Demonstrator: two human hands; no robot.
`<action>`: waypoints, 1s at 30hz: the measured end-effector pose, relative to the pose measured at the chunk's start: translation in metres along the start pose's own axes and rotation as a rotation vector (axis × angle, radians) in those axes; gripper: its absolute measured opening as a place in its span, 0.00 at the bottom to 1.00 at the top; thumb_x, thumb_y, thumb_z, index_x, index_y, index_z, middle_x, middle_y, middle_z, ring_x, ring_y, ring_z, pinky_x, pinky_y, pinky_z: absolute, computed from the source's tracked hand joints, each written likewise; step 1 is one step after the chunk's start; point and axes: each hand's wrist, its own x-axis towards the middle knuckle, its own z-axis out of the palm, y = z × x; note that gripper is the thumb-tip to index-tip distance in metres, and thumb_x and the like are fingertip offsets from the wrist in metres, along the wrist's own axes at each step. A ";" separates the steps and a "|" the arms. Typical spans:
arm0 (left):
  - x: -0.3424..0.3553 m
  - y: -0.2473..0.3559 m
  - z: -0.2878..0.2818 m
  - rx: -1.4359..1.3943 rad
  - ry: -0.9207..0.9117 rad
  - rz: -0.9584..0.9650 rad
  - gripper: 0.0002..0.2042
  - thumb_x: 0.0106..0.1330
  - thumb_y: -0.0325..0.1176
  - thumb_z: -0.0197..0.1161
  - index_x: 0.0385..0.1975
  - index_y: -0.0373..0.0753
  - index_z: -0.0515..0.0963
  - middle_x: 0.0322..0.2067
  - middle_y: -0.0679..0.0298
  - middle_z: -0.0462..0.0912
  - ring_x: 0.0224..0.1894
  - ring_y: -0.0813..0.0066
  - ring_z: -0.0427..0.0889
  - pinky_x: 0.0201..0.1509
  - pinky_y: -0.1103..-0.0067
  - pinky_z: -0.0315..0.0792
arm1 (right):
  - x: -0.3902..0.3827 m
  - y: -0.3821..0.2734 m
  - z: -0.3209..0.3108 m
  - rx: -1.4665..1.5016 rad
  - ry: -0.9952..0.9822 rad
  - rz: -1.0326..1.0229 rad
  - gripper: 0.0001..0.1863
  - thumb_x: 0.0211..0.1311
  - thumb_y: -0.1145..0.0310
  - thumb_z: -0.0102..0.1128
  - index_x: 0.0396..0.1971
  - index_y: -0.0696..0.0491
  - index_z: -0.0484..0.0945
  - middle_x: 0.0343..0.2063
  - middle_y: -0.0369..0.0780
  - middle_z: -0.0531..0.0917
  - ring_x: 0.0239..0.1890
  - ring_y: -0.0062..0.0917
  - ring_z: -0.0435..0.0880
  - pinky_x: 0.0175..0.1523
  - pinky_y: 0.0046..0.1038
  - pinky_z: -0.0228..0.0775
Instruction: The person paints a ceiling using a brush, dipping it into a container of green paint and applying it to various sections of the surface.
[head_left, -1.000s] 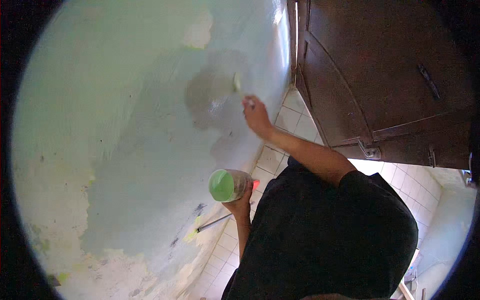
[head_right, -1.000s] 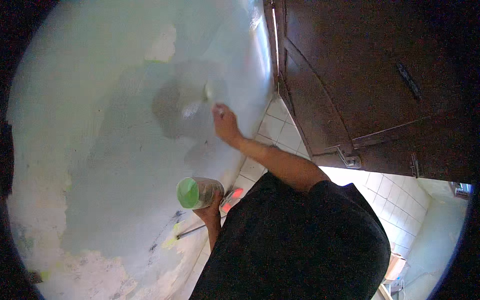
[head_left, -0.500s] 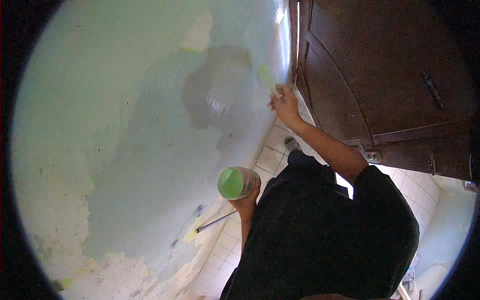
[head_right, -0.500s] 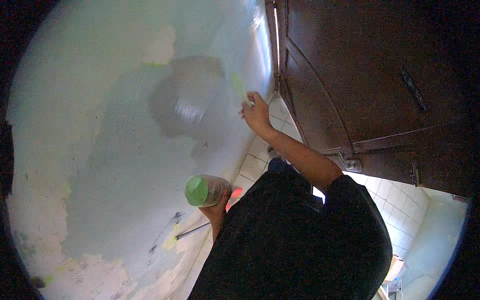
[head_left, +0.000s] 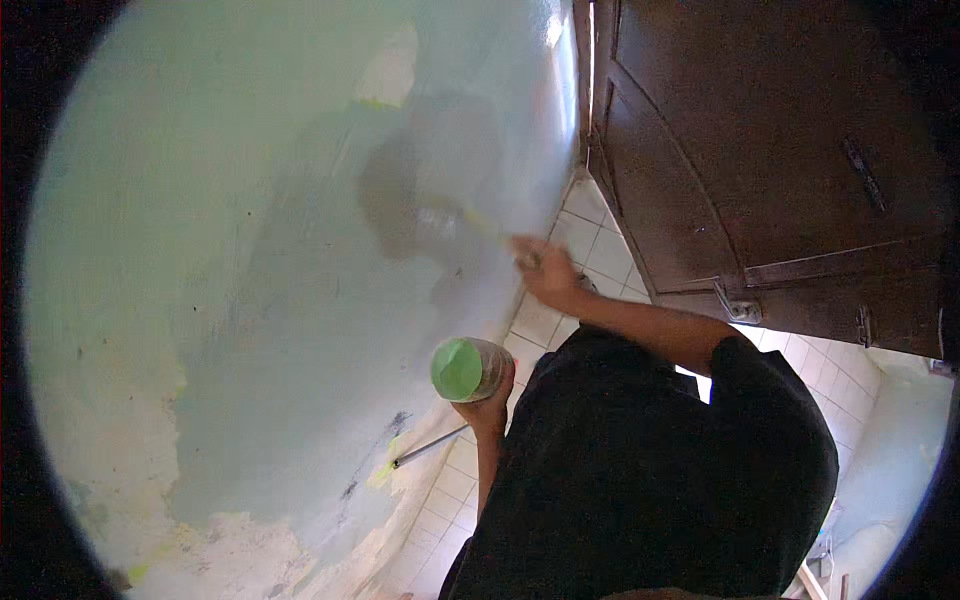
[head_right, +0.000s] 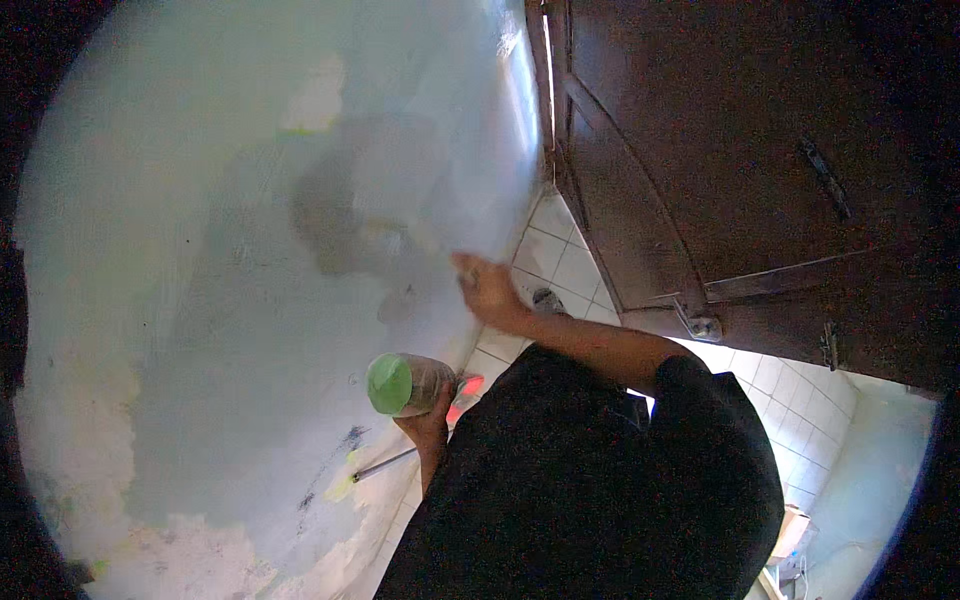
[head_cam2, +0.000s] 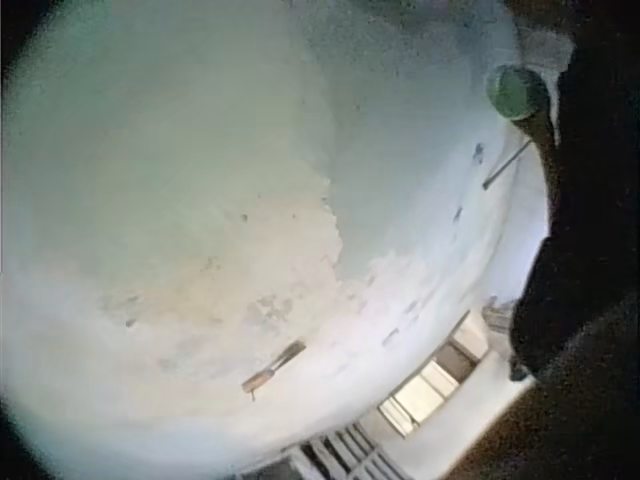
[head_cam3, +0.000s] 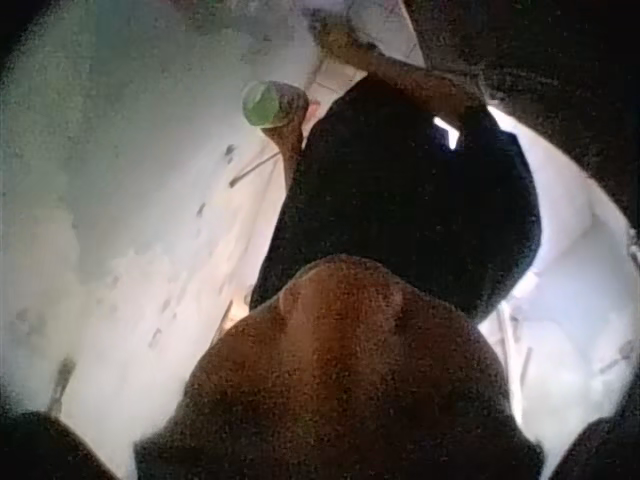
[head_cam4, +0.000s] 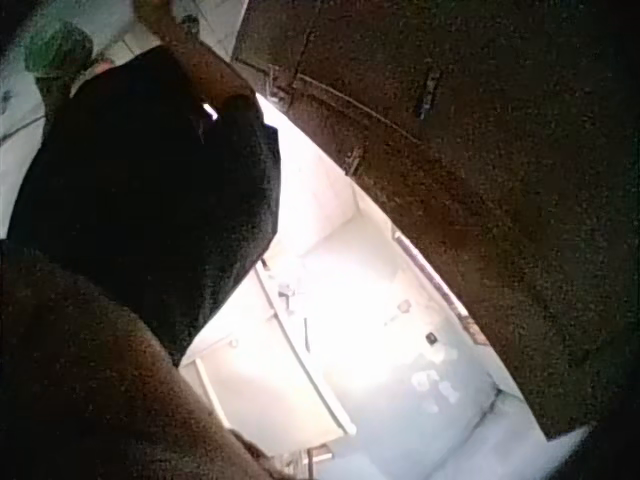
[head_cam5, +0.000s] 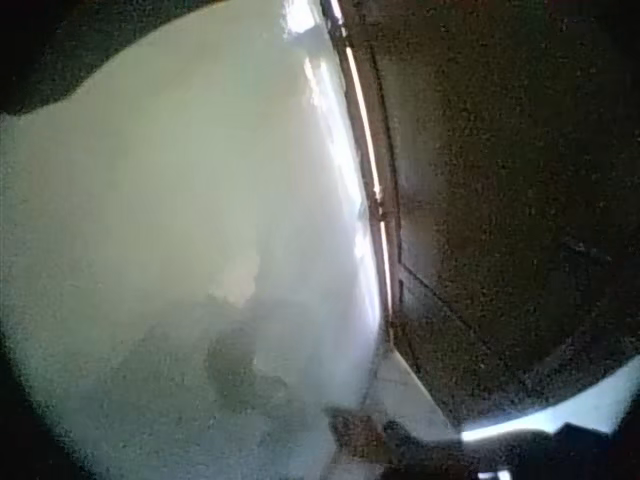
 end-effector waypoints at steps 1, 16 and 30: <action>-0.004 -0.007 -0.004 -0.036 0.028 0.034 0.37 0.47 0.31 0.86 0.58 0.32 0.73 0.51 0.56 0.82 0.53 0.65 0.82 0.61 0.68 0.77 | 0.019 -0.005 -0.003 -0.187 0.110 0.019 0.21 0.67 0.72 0.58 0.59 0.56 0.79 0.42 0.55 0.87 0.43 0.48 0.88 0.52 0.43 0.79; -0.006 -0.027 -0.017 0.086 -0.052 0.188 0.38 0.49 0.27 0.84 0.60 0.33 0.69 0.53 0.55 0.82 0.53 0.62 0.83 0.62 0.65 0.78 | -0.020 -0.034 0.015 0.203 -0.217 0.186 0.15 0.65 0.77 0.61 0.50 0.57 0.83 0.34 0.46 0.87 0.34 0.29 0.85 0.42 0.31 0.77; -0.025 -0.013 -0.038 0.065 0.106 0.164 0.41 0.48 0.30 0.85 0.64 0.33 0.71 0.60 0.54 0.78 0.60 0.60 0.79 0.66 0.65 0.74 | -0.043 -0.069 0.040 0.062 -0.381 -0.043 0.17 0.61 0.73 0.64 0.51 0.58 0.82 0.38 0.52 0.86 0.40 0.40 0.88 0.47 0.37 0.78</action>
